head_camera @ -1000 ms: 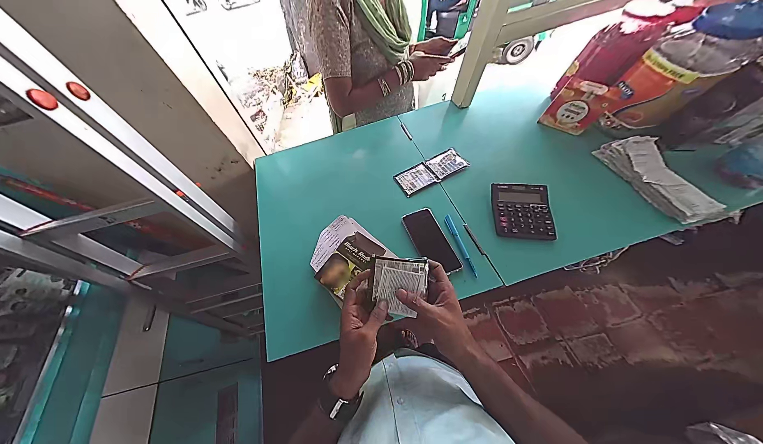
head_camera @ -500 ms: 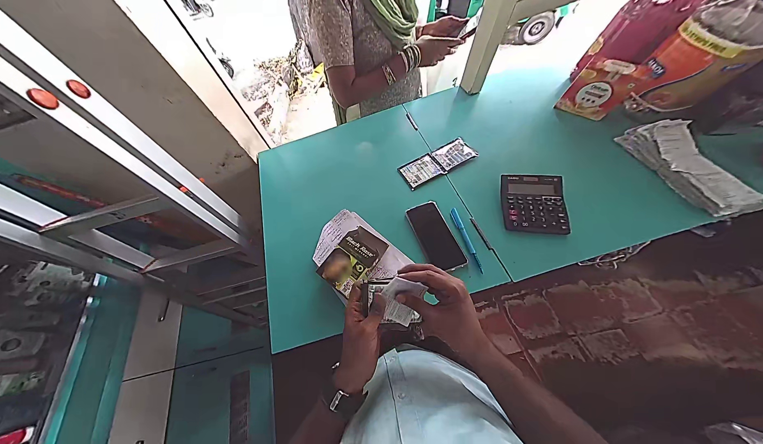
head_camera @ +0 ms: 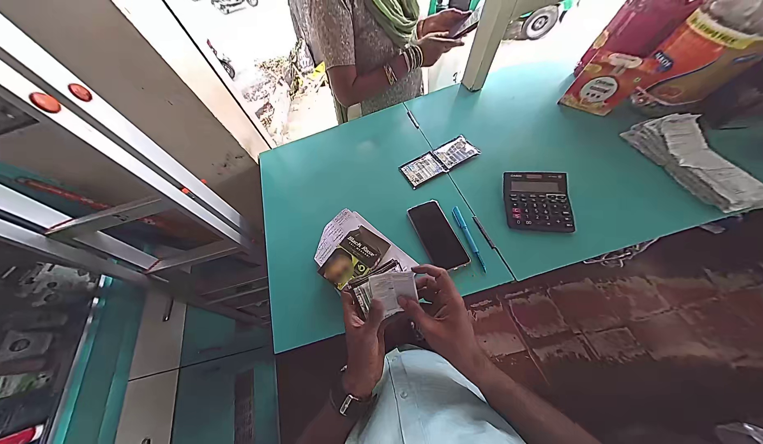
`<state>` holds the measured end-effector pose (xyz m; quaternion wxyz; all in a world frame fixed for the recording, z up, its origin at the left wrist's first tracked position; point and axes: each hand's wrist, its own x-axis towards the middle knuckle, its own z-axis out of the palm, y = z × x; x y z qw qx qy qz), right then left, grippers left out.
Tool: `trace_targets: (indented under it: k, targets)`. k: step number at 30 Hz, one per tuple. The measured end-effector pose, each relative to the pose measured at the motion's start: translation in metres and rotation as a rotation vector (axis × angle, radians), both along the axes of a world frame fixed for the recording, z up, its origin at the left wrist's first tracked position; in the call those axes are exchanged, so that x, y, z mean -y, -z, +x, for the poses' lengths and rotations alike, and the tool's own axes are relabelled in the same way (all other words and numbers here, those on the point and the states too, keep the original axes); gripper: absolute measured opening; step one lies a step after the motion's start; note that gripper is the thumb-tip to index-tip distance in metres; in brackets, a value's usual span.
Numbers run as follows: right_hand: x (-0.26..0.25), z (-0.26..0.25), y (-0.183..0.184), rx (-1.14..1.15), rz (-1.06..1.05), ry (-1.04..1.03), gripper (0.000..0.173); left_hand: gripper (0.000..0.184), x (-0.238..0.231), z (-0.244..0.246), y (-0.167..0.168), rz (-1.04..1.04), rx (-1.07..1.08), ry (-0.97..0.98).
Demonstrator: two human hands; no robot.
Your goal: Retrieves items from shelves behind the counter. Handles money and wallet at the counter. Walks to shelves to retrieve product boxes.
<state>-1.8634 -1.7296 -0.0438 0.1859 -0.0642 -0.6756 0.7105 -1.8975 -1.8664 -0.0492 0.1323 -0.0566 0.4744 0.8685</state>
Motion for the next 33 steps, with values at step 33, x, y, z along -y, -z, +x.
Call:
trace_targets:
  k: [33]
  targets:
    - [0.003, -0.034, -0.039, -0.570, -0.121, 0.106, 0.043, 0.100, 0.013, -0.045, -0.012, -1.301, -1.069, -0.155]
